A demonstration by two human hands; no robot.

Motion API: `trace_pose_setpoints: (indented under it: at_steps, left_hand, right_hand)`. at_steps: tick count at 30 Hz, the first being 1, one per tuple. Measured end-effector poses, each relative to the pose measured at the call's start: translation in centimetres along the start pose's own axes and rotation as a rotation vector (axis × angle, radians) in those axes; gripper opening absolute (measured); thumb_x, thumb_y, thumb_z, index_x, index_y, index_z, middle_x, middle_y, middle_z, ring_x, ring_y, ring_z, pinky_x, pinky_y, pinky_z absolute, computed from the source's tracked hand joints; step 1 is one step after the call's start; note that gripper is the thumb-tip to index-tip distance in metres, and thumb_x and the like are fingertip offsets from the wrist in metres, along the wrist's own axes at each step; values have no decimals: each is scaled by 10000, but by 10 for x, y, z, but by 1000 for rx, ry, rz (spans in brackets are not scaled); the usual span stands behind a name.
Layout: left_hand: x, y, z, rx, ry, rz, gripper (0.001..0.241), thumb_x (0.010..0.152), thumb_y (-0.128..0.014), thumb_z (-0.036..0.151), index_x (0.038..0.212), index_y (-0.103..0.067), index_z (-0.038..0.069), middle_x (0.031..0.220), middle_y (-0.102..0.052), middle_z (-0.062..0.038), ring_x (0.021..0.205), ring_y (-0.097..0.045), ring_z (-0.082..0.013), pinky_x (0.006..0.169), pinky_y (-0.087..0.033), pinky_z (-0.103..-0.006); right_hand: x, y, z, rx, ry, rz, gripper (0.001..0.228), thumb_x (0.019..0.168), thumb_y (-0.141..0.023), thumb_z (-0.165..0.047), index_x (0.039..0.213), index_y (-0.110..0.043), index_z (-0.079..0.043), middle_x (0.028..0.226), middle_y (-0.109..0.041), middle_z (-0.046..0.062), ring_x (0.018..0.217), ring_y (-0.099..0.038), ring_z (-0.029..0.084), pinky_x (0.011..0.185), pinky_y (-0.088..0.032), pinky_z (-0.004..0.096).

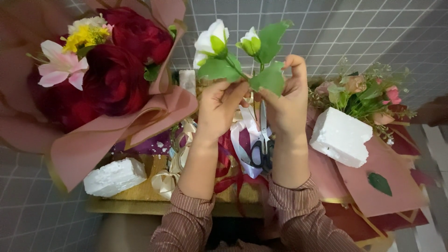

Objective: The person prepares floral elements by wrapping tape around artificial flower stems, cutting ribbon with scissors, and handling decorative materials at a workstation.

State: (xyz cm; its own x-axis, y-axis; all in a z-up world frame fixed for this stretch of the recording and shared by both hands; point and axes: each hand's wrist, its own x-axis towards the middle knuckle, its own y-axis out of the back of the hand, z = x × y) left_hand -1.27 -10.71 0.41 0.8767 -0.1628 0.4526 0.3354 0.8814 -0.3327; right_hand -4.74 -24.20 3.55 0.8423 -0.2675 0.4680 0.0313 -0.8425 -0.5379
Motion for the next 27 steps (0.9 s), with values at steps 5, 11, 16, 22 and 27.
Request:
trace_pose_setpoints:
  at_steps: [5,11,16,22,27]
  left_hand:
    - [4,-4,-6,28,-60,23,112,987,-680,4,1080,-738,22,881,-710,-123,784,-680,-143,563,-636,-280]
    - [7,-4,0,318,-101,117,60,952,-732,88,992,-764,58,799,-712,-77,691,-635,-83,481,-548,-224]
    - [9,-15,23,408,-204,114,41,963,-720,55,965,-752,79,790,-725,-72,738,-653,-101,532,-526,-207]
    - [9,-16,13,368,-178,154,128,960,-715,67,1078,-689,26,885,-733,-137,797,-661,-155,560,-564,-298]
    - [11,-24,-1,406,-300,265,120,972,-737,192,1043,-714,98,905,-695,-44,801,-680,-143,543,-571,-223]
  right_hand:
    - [2,9,10,-31,-34,35,483,890,-773,59,1189,-445,-131,879,-733,126,686,-701,149,549,-576,245]
    - [3,7,12,-34,-19,24,480,881,-774,81,1169,-449,-125,873,-698,144,666,-670,162,556,-554,258]
    - [3,8,16,-28,-40,54,508,886,-794,53,1169,-426,-152,888,-698,128,680,-683,175,557,-559,250]
    - [4,10,22,-39,-64,60,459,948,-710,67,1188,-403,-175,868,-672,119,671,-618,138,552,-471,240]
    - [4,5,28,-71,68,94,516,973,-703,101,1193,-330,-178,934,-704,189,693,-642,184,616,-505,272]
